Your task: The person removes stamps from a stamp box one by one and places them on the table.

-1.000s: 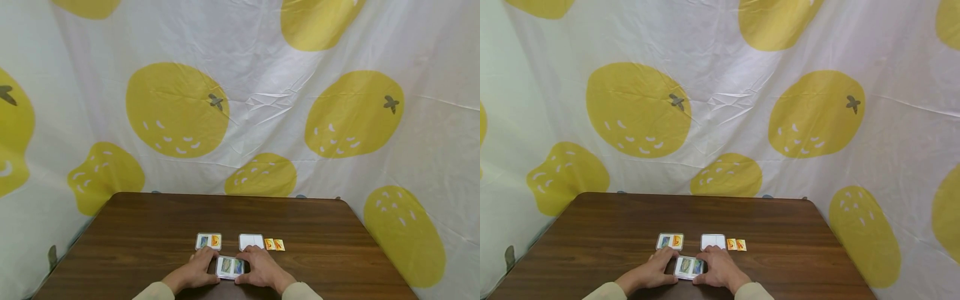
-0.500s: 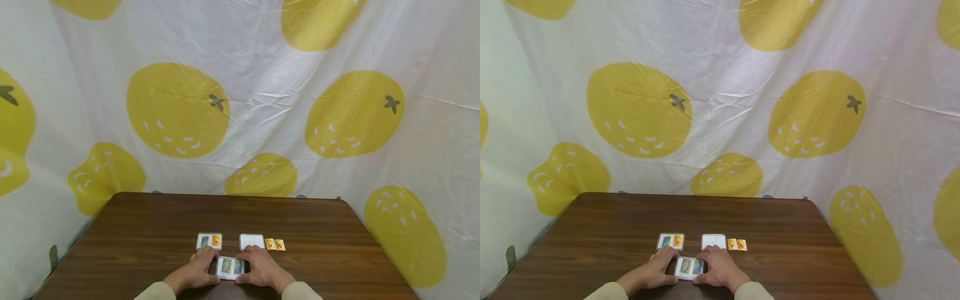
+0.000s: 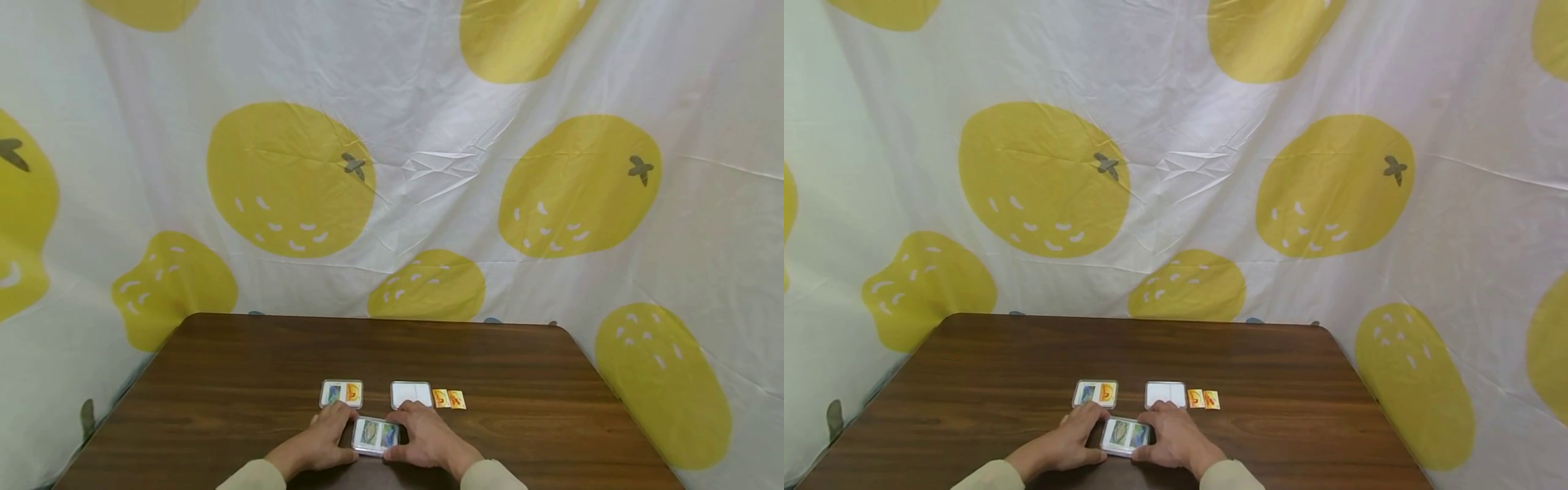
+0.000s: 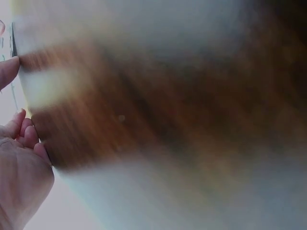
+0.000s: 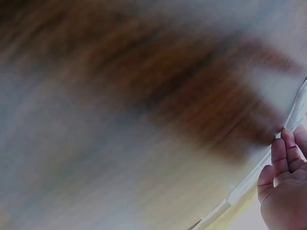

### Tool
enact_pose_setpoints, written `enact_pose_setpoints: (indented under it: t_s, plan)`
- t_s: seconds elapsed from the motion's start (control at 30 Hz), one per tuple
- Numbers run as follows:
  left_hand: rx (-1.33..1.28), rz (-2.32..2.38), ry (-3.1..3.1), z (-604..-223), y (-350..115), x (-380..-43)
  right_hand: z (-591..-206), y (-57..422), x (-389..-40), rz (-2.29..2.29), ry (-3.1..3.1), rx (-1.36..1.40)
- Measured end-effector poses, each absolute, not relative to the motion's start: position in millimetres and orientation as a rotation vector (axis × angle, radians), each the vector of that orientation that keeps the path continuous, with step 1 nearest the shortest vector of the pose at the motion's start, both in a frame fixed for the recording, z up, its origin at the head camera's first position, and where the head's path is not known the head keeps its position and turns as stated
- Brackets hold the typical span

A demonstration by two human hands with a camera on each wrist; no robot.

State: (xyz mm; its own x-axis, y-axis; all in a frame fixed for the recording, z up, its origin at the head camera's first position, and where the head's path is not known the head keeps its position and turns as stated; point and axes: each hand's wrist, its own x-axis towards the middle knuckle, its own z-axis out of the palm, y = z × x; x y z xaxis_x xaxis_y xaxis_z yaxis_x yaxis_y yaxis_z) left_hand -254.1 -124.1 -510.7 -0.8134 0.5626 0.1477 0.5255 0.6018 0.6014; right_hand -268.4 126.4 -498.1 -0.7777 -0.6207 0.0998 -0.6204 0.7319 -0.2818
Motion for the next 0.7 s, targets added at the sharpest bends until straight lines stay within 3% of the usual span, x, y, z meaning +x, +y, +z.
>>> enact_pose_setpoints:
  t_s: [0.7]
  plan:
    - [0.921,1.011,2.798,-517.1,-125.7,-258.0,-495.0,132.4,-268.1,-0.536,2.916,-1.029]
